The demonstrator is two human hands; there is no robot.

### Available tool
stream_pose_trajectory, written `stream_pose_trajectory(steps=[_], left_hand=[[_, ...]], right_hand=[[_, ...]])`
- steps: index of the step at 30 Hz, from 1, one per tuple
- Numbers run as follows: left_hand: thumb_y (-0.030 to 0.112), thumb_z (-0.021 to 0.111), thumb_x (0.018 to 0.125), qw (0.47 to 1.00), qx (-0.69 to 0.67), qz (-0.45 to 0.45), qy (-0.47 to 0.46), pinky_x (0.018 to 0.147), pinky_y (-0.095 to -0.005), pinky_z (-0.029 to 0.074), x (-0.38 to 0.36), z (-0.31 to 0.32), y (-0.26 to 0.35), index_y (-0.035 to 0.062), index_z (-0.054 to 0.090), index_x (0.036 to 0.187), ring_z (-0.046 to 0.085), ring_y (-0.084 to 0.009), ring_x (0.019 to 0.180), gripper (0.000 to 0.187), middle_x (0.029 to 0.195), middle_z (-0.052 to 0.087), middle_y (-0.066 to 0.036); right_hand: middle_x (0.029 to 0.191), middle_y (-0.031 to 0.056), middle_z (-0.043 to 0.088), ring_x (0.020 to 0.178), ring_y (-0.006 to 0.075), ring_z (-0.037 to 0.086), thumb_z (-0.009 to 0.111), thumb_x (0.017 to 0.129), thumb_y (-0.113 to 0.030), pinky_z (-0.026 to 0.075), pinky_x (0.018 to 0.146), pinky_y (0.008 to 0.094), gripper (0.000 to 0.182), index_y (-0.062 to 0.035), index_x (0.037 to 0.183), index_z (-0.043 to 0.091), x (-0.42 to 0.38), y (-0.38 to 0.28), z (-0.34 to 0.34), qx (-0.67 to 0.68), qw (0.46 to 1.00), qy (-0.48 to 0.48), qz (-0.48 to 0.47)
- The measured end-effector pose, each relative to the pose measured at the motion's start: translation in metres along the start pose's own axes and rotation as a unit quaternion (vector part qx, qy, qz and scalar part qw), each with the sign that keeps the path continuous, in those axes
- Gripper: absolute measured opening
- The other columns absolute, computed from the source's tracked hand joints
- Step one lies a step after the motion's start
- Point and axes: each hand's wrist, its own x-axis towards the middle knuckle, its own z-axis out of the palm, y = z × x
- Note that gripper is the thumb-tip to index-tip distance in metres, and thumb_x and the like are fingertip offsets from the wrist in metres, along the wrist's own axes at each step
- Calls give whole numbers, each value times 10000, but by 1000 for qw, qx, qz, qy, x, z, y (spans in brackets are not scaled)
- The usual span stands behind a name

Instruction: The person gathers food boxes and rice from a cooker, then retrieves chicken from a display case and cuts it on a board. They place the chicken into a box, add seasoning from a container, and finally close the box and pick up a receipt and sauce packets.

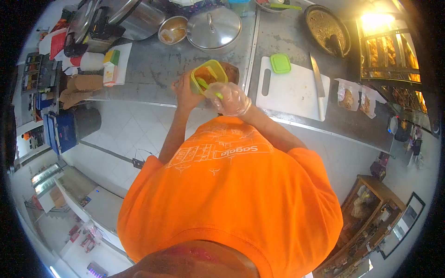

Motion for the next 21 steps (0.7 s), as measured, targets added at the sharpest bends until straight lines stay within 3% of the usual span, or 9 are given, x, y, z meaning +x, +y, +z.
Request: stream_pose_trajectory(steps=[3,5,7,9,15,17,18,19,21], left_hand=[[430,859,506,1000,-29,6,-5,933,-528,220,4,2,2,155,458,1246,493,-205,1151,886,1202,552,-26],[430,860,502,1000,-7,-1,-9,934,-530,221,5,3,1,156,459,1244,497,-205,1146,887,1193,555,-24],[431,859,504,1000,-4,-12,-11,934,-530,219,7,2,1,158,455,1246,491,-204,1148,888,1197,551,-25],[433,858,506,999,-3,-26,-20,934,-531,218,1,1,2,159,450,1248,486,-203,1151,890,1201,546,-25],[445,852,509,997,4,-60,46,944,-536,201,-26,15,-35,166,415,1281,455,-197,1164,930,1210,517,-22],[461,847,506,990,63,-125,33,954,-536,192,-35,10,-33,167,412,1285,453,-197,1164,939,1205,515,-19],[461,847,506,990,62,-124,32,954,-536,192,-38,8,-34,167,412,1285,453,-197,1164,939,1205,515,-19],[466,844,508,991,63,-117,29,957,-538,190,-39,6,-35,167,413,1281,451,-196,1167,935,1210,514,-18],[472,842,509,991,65,-113,27,960,-541,188,-40,4,-35,167,414,1278,448,-195,1169,931,1215,513,-17]], right_hand=[[984,126,558,794,245,596,567,871,-103,498,677,352,151,-40,1009,558,-16,17,11,129,984,67,106],[966,111,531,803,204,590,555,892,-130,492,652,336,221,-42,1079,475,-10,23,7,207,863,268,375],[936,105,530,758,200,596,550,904,-131,494,621,334,236,-48,1088,427,-4,20,-11,204,880,239,356],[886,110,537,661,207,602,562,905,-124,511,598,327,239,-56,1090,426,1,13,-23,353,740,389,420],[855,99,555,608,204,612,580,890,-55,533,562,306,285,-31,1104,393,-32,43,-31,314,775,422,349],[868,101,553,622,188,615,563,897,-48,532,566,278,263,-22,1095,391,-53,66,-18,129,948,225,183],[869,110,534,591,182,609,504,927,-34,533,566,300,160,-52,1041,393,-60,66,-16,77,960,196,185],[869,110,534,591,182,609,504,927,-34,533,566,300,160,-52,1041,393,-59,68,-16,76,960,196,183],[867,109,532,595,184,617,499,928,-30,533,560,316,159,-54,1045,394,-59,71,-14,192,870,331,311]])
